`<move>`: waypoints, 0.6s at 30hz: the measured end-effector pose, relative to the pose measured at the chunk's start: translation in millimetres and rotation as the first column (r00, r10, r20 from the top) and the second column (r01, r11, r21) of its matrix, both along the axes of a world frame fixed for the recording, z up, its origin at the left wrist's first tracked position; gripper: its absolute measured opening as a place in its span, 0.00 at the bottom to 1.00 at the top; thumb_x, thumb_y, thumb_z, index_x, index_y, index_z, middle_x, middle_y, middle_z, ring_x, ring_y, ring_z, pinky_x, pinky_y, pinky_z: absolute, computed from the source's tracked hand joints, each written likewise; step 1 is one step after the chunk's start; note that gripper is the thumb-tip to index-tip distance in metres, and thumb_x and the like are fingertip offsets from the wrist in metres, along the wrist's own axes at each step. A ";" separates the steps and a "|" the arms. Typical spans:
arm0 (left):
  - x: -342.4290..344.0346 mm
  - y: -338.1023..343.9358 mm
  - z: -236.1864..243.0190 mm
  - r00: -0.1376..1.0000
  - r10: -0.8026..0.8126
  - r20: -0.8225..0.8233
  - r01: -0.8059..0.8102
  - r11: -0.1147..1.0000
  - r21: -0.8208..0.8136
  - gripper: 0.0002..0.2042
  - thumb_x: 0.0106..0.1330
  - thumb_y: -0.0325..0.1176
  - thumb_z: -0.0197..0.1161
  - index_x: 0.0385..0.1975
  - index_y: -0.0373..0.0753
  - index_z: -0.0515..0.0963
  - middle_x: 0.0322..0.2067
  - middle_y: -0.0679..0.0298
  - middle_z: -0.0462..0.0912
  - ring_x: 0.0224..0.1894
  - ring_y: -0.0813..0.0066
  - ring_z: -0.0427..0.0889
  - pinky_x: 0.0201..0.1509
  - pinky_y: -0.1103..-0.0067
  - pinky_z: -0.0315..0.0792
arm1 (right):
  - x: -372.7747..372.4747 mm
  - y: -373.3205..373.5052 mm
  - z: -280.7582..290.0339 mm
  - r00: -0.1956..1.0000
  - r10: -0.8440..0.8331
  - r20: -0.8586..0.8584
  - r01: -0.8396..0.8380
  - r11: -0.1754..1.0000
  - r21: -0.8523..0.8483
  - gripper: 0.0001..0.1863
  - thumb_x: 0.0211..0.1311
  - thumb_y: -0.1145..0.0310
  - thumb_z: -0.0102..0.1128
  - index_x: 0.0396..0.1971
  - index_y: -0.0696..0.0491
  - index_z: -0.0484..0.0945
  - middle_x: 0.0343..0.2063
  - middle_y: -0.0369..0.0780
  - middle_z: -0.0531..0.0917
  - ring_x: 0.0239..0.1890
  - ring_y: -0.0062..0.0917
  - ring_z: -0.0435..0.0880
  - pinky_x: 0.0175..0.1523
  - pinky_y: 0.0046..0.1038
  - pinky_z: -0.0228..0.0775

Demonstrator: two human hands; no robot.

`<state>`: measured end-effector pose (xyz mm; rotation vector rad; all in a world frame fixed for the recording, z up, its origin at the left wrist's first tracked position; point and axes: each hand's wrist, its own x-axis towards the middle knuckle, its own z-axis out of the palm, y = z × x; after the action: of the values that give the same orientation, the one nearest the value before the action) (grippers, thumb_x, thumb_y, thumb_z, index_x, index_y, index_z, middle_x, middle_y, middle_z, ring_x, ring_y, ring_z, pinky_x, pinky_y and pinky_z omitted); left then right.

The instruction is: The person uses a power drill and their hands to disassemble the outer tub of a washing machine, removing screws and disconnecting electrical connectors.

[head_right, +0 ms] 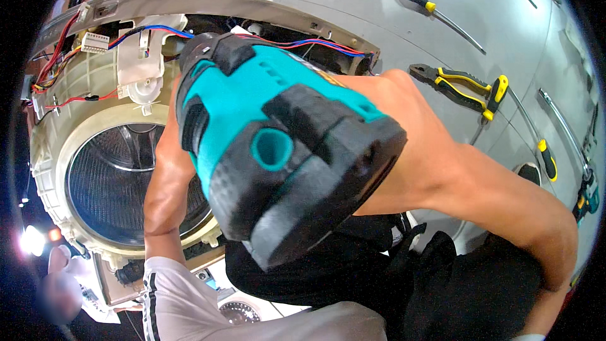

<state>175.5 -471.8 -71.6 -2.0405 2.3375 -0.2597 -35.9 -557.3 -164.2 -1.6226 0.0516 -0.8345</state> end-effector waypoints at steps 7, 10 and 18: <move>1.9 -0.9 -1.5 0.999 -0.004 0.053 0.001 0.999 0.040 0.08 0.45 0.26 0.57 0.27 0.37 0.76 0.26 0.58 0.78 0.32 0.62 0.78 0.43 0.73 0.70 | -0.5 -2.3 5.0 0.996 0.085 -0.014 -0.083 0.992 0.100 0.24 0.28 0.63 0.69 0.32 0.55 0.73 0.23 0.46 0.78 0.27 0.45 0.77 0.32 0.32 0.72; 0.5 -2.7 -1.5 0.995 -0.021 0.097 0.016 0.999 0.052 0.09 0.46 0.26 0.57 0.29 0.37 0.76 0.27 0.58 0.78 0.33 0.62 0.78 0.43 0.72 0.70 | -0.7 -0.4 3.0 0.998 0.058 0.019 -0.060 0.993 0.105 0.23 0.28 0.64 0.68 0.30 0.56 0.73 0.23 0.46 0.79 0.27 0.45 0.77 0.31 0.32 0.72; -1.7 -1.7 0.7 0.958 -0.063 0.278 0.040 0.995 0.090 0.11 0.47 0.26 0.57 0.33 0.38 0.76 0.31 0.59 0.79 0.36 0.62 0.77 0.45 0.72 0.69 | -2.5 -4.3 7.8 0.997 0.060 -0.057 -0.059 0.998 0.015 0.21 0.27 0.68 0.67 0.28 0.57 0.73 0.20 0.45 0.78 0.26 0.45 0.76 0.30 0.31 0.71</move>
<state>173.8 -473.4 -70.9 -1.7737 2.1909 -0.4156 -38.4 -561.6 -156.3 -1.6280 0.0488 -0.7409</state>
